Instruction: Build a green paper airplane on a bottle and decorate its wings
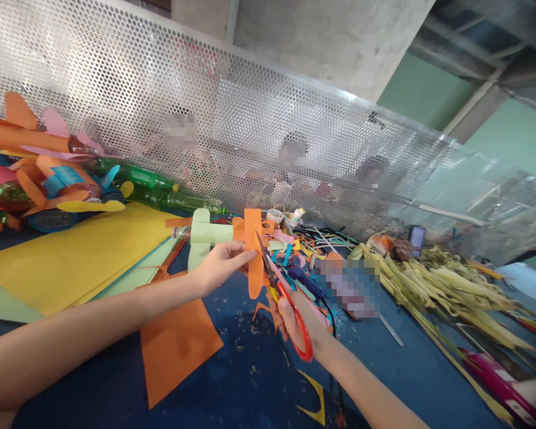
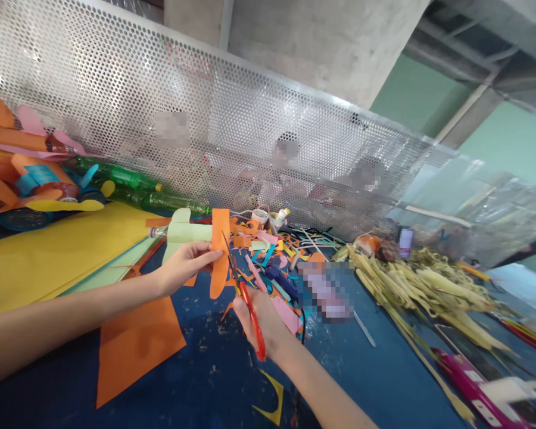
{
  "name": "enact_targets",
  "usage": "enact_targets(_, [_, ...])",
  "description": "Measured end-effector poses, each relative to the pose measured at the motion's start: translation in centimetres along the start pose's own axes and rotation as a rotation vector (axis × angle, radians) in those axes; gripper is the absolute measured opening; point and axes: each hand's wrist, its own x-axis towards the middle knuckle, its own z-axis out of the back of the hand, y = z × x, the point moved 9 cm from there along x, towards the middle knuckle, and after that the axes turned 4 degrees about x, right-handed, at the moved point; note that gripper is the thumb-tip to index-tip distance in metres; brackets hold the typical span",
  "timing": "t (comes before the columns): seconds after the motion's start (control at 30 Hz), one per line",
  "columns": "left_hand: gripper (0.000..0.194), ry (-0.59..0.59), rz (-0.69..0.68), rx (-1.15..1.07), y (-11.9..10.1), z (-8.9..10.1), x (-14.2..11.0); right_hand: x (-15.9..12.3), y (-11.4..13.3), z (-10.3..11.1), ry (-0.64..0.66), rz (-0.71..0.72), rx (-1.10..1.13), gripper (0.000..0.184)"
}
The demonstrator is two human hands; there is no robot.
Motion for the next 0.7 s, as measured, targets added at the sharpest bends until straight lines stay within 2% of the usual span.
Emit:
enact_targets(0.17, [0.029,0.003,0.000,-0.004,0.1,0.0,0.1,0.0,0.2,0.0,-0.002,0.013,-0.012,0.050])
enact_targets(0.43, [0.025,0.013,0.006,-0.013,0.0,0.0,0.1,0.2,1.8,0.5,-0.042,0.044,-0.090,0.051])
enact_targets(0.7, [0.026,0.010,0.020,-0.034,0.0,0.0,0.0,0.3,1.7,0.5,-0.042,0.035,-0.064,0.052])
